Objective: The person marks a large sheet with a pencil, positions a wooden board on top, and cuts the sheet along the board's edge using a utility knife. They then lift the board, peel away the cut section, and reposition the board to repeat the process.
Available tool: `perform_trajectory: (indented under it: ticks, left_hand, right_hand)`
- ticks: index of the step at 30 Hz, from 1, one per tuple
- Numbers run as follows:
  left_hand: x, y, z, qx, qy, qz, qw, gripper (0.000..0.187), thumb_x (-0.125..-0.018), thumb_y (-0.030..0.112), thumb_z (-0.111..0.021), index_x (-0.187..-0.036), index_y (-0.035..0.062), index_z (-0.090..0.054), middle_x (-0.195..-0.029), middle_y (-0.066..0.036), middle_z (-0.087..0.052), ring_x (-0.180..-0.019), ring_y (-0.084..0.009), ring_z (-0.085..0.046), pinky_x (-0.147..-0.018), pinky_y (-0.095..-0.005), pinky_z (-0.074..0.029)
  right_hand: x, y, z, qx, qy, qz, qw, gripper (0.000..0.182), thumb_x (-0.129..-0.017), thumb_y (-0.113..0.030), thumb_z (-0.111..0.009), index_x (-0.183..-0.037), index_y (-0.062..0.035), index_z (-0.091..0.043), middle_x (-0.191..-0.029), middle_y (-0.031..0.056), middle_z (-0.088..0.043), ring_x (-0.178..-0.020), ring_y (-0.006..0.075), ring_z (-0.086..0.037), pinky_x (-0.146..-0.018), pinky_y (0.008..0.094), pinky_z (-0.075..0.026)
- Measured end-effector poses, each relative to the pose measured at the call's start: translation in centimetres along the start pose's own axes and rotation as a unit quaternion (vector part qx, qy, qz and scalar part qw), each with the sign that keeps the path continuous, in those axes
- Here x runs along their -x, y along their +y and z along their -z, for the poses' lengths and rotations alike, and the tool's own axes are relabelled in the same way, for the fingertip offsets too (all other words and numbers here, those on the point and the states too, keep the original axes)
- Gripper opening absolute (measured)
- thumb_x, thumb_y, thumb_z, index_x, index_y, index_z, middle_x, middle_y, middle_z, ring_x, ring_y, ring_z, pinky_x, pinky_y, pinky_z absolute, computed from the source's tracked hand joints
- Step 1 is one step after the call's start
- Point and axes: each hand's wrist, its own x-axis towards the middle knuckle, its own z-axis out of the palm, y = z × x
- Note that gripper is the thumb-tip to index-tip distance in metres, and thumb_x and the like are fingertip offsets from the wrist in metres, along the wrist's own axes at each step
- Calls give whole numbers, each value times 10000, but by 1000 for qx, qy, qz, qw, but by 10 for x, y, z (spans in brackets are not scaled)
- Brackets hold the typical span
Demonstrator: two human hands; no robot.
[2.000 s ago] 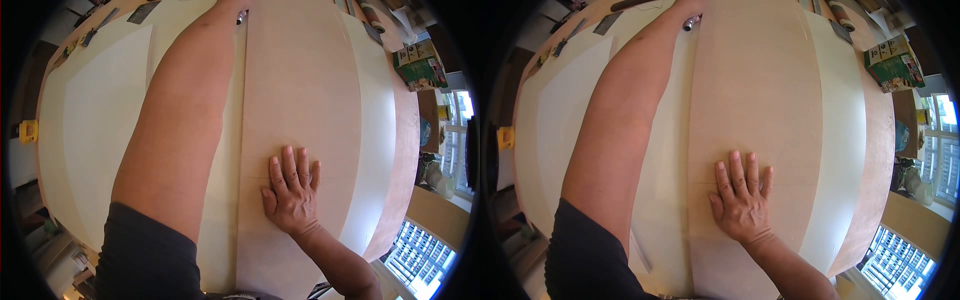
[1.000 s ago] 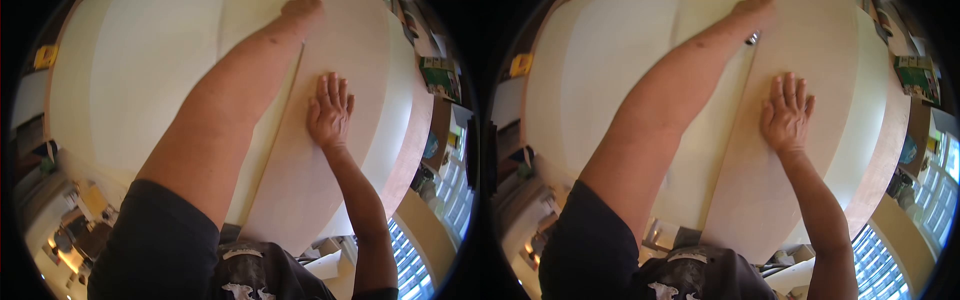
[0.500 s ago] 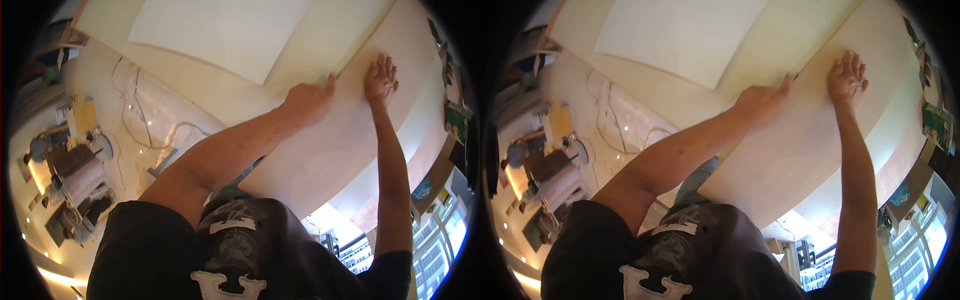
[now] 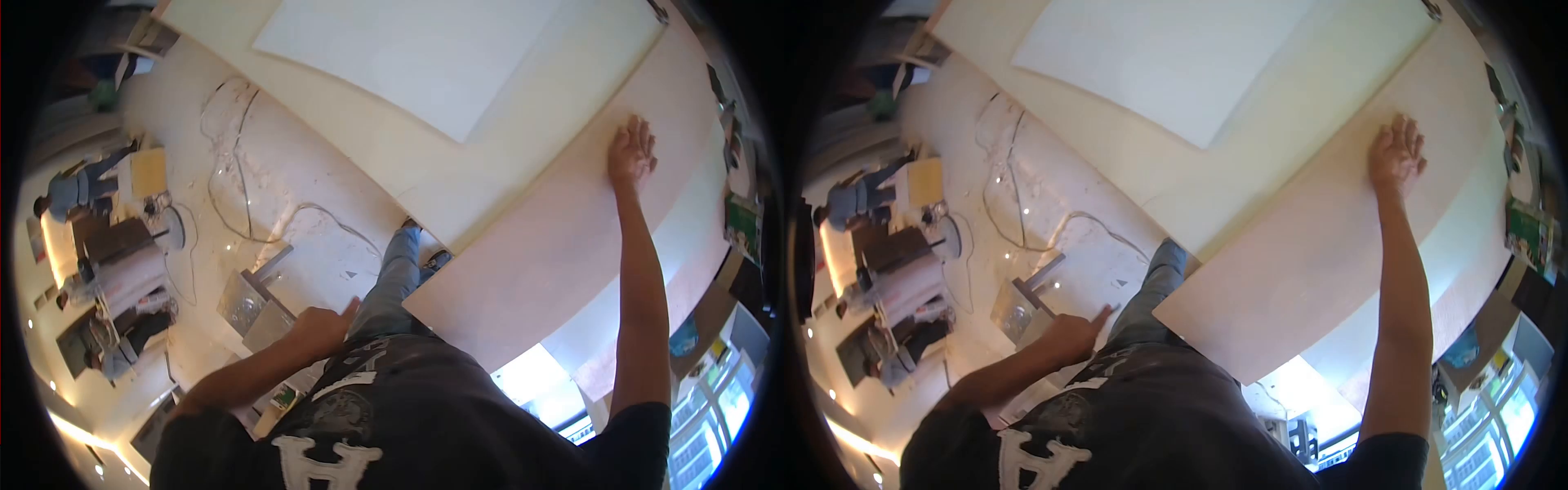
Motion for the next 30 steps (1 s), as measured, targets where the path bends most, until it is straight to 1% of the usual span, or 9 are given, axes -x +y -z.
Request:
perform_trajectory:
  ticks: [3, 6, 8, 16, 18, 22, 28, 29, 30]
  left_hand:
    - [-8, 12, 47, 77, 162, 15, 984, 648, -917, 167, -569, -1510, 24, -349, -707, -152, -668, -604, -350, -659, -554, -488, -501]
    - [-56, 57, 140, 165, 419, -166, 877, 609, -923, 118, -539, -1498, 18, -363, -729, -175, -668, -613, -356, -651, -572, -506, -498]
    - [-122, 91, 211, 126, 456, -198, 858, 603, -915, 77, -527, -1491, 4, -362, -740, -192, -663, -620, -381, -643, -576, -510, -498]
    - [-321, 261, 500, 23, 476, -181, 860, 615, -905, 92, -508, -1478, -73, -357, -889, -232, -715, -793, -354, -724, -686, -459, -588]
    - [-357, 294, 549, 33, 501, -219, 836, 523, -910, 103, -482, -1400, -76, -439, -951, -263, -713, -887, -405, -715, -762, -498, -581]
    - [-411, 352, 634, 46, 528, -206, 823, 449, -940, 138, -471, -1336, -72, -494, -1122, -248, -694, -1054, -385, -684, -869, -478, -562]
    - [-449, 396, 741, 8, 513, -205, 833, 343, -880, 196, -561, -1154, 30, -683, -1184, -197, -696, -1124, -353, -662, -926, -452, -536]
    - [-462, 404, 758, 20, 509, -176, 842, 393, -868, 199, -646, -1246, 92, -666, -1199, -114, -712, -1139, -332, -667, -905, -399, -562]
    - [-473, 407, 771, 42, 518, -191, 833, 468, -884, 202, -604, -1318, 29, -605, -1175, -148, -714, -1087, -324, -689, -880, -409, -567]
  right_hand:
    - [1, 0, -2, 18, 3, 0, 1000, 559, -1039, -466, -370, -1541, -221, -409, -1627, 67, -323, -1508, 329, -265, -1186, 605, -218]
    - [1, -8, 17, -21, -9, -4, 1000, 567, -1008, -402, -439, -1520, -158, -439, -1608, 130, -345, -1500, 374, -267, -1179, 632, -211]
    - [2, -11, 25, -45, -14, -3, 999, 564, -998, -374, -453, -1513, -144, -448, -1597, 145, -359, -1500, 382, -262, -1179, 635, -202]
    - [-4, -13, 43, -74, -57, -26, 995, 572, -983, -343, -467, -1511, -125, -441, -1618, 150, -314, -1507, 408, -219, -1199, 623, -136]
    - [-5, -13, 43, -78, -64, -25, 995, 576, -983, -343, -468, -1514, -125, -432, -1618, 150, -314, -1506, 415, -217, -1197, 629, -128]
    - [-9, -10, 46, -101, -85, -29, 991, 587, -978, -334, -500, -1524, -135, -414, -1633, 146, -278, -1512, 417, -195, -1186, 653, -124]
    - [-14, -7, 47, -119, -106, -30, 987, 586, -965, -325, -541, -1505, -119, -441, -1629, 161, -277, -1511, 432, -187, -1165, 685, -127]
    - [-14, -6, 48, -119, -110, -31, 986, 585, -965, -327, -542, -1503, -119, -444, -1629, 162, -276, -1511, 432, -188, -1164, 686, -128]
    - [-15, -6, 49, -122, -118, -32, 985, 576, -969, -332, -540, -1497, -119, -455, -1626, 162, -284, -1513, 425, -188, -1165, 683, -125]
